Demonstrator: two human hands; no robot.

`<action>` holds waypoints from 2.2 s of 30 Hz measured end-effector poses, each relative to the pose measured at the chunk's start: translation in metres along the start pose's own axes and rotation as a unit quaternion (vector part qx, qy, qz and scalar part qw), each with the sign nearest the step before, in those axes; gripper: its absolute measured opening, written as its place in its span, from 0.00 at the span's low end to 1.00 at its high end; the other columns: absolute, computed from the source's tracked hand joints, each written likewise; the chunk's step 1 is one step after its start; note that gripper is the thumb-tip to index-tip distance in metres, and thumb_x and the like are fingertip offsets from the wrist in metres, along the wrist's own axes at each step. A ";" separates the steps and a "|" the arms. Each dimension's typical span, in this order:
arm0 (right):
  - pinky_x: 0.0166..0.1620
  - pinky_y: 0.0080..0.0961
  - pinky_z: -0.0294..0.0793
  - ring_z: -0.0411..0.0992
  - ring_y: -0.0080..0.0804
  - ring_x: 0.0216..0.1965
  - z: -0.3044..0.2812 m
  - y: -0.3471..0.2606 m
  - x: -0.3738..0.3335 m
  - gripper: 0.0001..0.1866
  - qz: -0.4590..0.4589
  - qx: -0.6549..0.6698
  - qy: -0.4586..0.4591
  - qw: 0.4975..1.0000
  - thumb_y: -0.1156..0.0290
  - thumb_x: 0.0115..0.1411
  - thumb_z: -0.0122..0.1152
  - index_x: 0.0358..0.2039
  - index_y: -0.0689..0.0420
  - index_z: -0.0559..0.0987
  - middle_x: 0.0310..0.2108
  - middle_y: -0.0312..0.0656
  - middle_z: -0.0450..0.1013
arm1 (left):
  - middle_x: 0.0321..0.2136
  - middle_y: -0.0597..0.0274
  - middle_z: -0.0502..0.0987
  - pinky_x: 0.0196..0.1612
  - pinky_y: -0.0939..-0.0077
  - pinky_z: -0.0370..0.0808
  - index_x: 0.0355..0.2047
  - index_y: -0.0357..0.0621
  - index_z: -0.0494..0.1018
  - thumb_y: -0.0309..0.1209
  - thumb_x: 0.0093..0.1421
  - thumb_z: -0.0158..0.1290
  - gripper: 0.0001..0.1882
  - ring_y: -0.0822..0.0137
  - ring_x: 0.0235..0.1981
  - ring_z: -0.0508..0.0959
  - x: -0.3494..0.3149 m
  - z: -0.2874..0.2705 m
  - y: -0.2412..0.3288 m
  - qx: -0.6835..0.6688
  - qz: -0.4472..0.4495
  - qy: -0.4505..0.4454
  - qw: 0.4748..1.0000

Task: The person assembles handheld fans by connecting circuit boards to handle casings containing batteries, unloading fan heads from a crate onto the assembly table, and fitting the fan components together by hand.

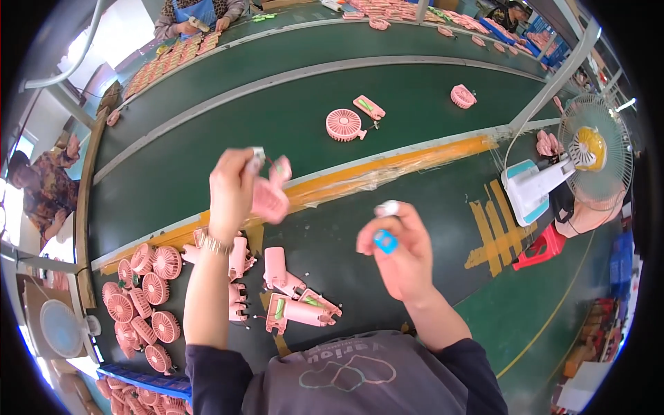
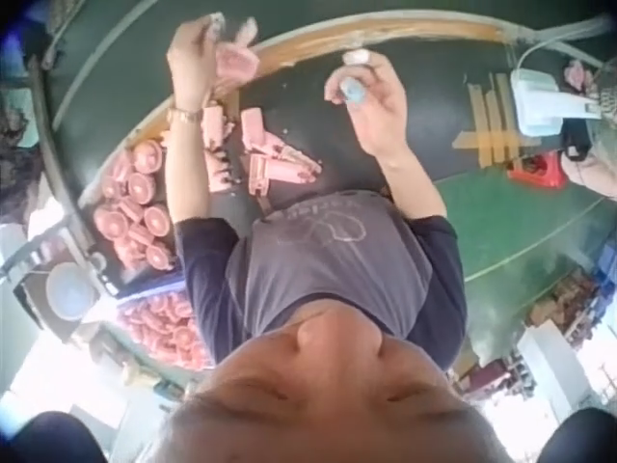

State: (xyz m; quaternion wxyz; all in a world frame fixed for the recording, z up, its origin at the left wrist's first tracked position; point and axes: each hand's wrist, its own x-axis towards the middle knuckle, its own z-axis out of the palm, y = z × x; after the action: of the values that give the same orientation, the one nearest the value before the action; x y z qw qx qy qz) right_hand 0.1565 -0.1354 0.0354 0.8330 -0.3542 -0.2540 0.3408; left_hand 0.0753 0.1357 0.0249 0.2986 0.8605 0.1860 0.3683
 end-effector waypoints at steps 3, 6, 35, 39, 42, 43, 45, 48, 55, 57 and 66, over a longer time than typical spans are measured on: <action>0.38 0.28 0.73 0.72 0.31 0.31 0.004 -0.018 -0.011 0.20 -0.041 -0.059 -0.044 0.996 0.80 0.61 0.51 0.52 0.59 0.59 0.35 0.50 0.74 | 0.32 0.50 0.75 0.35 0.63 0.74 0.35 0.37 0.75 0.21 0.54 0.52 0.07 0.50 0.33 0.76 0.019 0.009 -0.039 0.103 0.074 -0.030 0.991; 0.36 0.26 0.74 0.73 0.32 0.29 0.009 -0.025 -0.018 0.21 -0.082 -0.091 -0.067 0.990 0.81 0.61 0.49 0.53 0.60 0.57 0.36 0.52 0.74 | 0.36 0.51 0.76 0.39 0.63 0.75 0.37 0.38 0.76 0.22 0.52 0.55 0.11 0.50 0.35 0.77 0.010 0.032 -0.053 0.187 0.144 -0.095 0.967; 0.23 0.24 0.62 0.63 0.28 0.17 0.039 -0.013 -0.029 0.06 -0.276 -0.308 -0.065 0.908 0.76 0.59 0.57 0.36 0.61 0.73 0.26 0.41 0.78 | 0.36 0.51 0.75 0.32 0.79 0.72 0.41 0.33 0.72 0.19 0.51 0.59 0.16 0.70 0.31 0.75 -0.105 -0.014 0.162 -0.476 0.006 -0.061 0.877; 0.23 0.24 0.63 0.65 0.28 0.17 0.034 -0.008 -0.029 0.17 -0.293 -0.305 -0.086 0.902 0.71 0.62 0.56 0.47 0.56 0.61 0.26 0.41 0.77 | 0.36 0.49 0.75 0.29 0.83 0.70 0.40 0.33 0.72 0.19 0.49 0.59 0.16 0.72 0.31 0.75 -0.106 -0.015 0.161 -0.469 0.015 -0.052 0.882; 0.24 0.25 0.63 0.68 0.28 0.18 0.032 -0.005 -0.030 0.20 -0.292 -0.290 -0.092 0.907 0.70 0.62 0.55 0.49 0.53 0.57 0.25 0.41 0.77 | 0.36 0.49 0.74 0.30 0.82 0.71 0.40 0.33 0.72 0.19 0.50 0.59 0.16 0.71 0.31 0.75 -0.108 -0.013 0.160 -0.472 0.014 -0.045 0.880; 0.24 0.25 0.63 0.68 0.28 0.18 0.032 -0.003 -0.030 0.20 -0.291 -0.291 -0.092 0.907 0.70 0.62 0.55 0.49 0.53 0.57 0.25 0.41 0.77 | 0.36 0.49 0.74 0.30 0.82 0.71 0.40 0.33 0.72 0.19 0.50 0.59 0.16 0.71 0.31 0.75 -0.108 -0.013 0.160 -0.473 0.014 -0.045 0.880; 0.24 0.25 0.64 0.69 0.27 0.18 0.032 -0.001 -0.030 0.19 -0.299 -0.287 -0.075 0.907 0.71 0.62 0.55 0.48 0.53 0.58 0.25 0.40 0.77 | 0.37 0.50 0.74 0.31 0.82 0.72 0.41 0.34 0.72 0.18 0.50 0.59 0.16 0.71 0.31 0.75 -0.108 -0.012 0.160 -0.469 0.018 -0.051 0.882; 0.24 0.27 0.64 0.69 0.27 0.18 0.033 0.001 -0.030 0.18 -0.296 -0.268 -0.071 0.914 0.71 0.62 0.55 0.47 0.53 0.57 0.24 0.40 0.77 | 0.37 0.50 0.73 0.33 0.81 0.74 0.41 0.34 0.72 0.18 0.51 0.59 0.16 0.71 0.32 0.76 -0.109 -0.012 0.161 -0.478 0.011 -0.056 0.877; 0.24 0.30 0.64 0.69 0.28 0.18 0.027 0.001 -0.030 0.19 -0.282 -0.264 -0.084 0.918 0.71 0.63 0.54 0.48 0.53 0.56 0.25 0.39 0.76 | 0.37 0.50 0.73 0.35 0.79 0.75 0.41 0.34 0.72 0.18 0.51 0.59 0.16 0.70 0.32 0.76 -0.107 -0.012 0.161 -0.474 0.012 -0.069 0.878; 0.24 0.31 0.64 0.68 0.28 0.18 0.028 0.002 -0.029 0.20 -0.270 -0.220 -0.083 0.934 0.71 0.63 0.54 0.49 0.53 0.55 0.25 0.38 0.76 | 0.37 0.51 0.73 0.36 0.79 0.75 0.41 0.35 0.72 0.18 0.50 0.59 0.16 0.70 0.32 0.76 -0.107 -0.011 0.161 -0.483 0.011 -0.065 0.873; 0.32 0.33 0.67 0.67 0.29 0.17 0.038 -0.010 -0.029 0.23 -0.080 0.004 -0.076 0.994 0.72 0.61 0.56 0.52 0.51 0.57 0.20 0.35 0.72 | 0.36 0.51 0.73 0.40 0.76 0.75 0.40 0.35 0.71 0.18 0.50 0.60 0.16 0.68 0.37 0.77 -0.111 -0.011 0.168 -0.506 -0.022 -0.080 0.858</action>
State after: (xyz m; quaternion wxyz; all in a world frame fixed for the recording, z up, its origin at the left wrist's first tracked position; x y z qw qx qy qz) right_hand 0.1172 -0.1463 0.0614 0.8374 -0.3021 -0.3426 0.3002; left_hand 0.0105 -0.0465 0.0817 0.7148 0.6128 -0.0320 0.3355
